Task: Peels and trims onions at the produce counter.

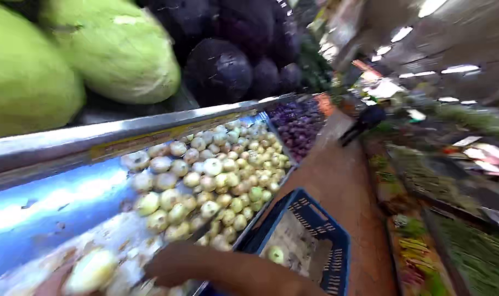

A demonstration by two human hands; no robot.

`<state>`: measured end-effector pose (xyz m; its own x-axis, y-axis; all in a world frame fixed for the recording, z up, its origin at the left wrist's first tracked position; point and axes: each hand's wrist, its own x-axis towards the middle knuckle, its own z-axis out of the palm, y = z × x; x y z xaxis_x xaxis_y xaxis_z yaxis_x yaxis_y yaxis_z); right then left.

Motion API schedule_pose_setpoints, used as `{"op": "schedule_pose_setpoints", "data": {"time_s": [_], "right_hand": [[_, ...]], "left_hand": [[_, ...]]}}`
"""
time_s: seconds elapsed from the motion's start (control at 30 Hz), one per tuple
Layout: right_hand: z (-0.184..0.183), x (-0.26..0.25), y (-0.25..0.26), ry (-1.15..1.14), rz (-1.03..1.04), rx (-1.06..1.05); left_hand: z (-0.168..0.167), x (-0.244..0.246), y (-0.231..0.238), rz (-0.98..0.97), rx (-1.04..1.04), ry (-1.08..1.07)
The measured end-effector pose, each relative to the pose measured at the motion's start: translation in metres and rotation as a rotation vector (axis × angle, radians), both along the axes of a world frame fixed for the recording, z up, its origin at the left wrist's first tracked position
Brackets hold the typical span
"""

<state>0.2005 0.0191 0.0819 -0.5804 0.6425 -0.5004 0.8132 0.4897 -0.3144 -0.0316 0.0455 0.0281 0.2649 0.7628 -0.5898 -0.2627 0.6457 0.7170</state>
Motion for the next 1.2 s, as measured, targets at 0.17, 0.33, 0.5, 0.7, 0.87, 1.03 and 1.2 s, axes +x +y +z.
{"op": "schedule_pose_setpoints", "data": {"time_s": [0.17,0.33,0.5,0.7,0.87,1.03,1.2], "right_hand": [[0.016,0.018,0.015,0.226,-0.121,-0.002],[0.004,0.014,0.020,0.156,-0.152,0.210],[0.005,0.003,0.029,0.270,-0.085,0.236],[-0.007,-0.010,0.023,0.255,0.133,0.318],[-0.017,-0.015,0.005,-0.020,0.221,0.021],[0.000,0.002,0.011,0.088,-0.035,-0.074],[0.010,0.015,0.016,0.196,-0.157,0.092]], "left_hand": [[0.009,-0.003,-0.012,0.059,-0.091,0.066],[0.005,-0.004,-0.011,-0.072,-0.096,0.006],[0.010,0.002,-0.013,-0.190,-0.059,0.134],[0.006,0.001,-0.014,-0.152,-0.123,0.103],[0.002,-0.013,-0.007,0.012,-0.169,-0.058],[0.010,-0.015,-0.009,0.020,-0.083,-0.012],[0.014,-0.012,-0.014,-0.051,0.063,0.073]]}}
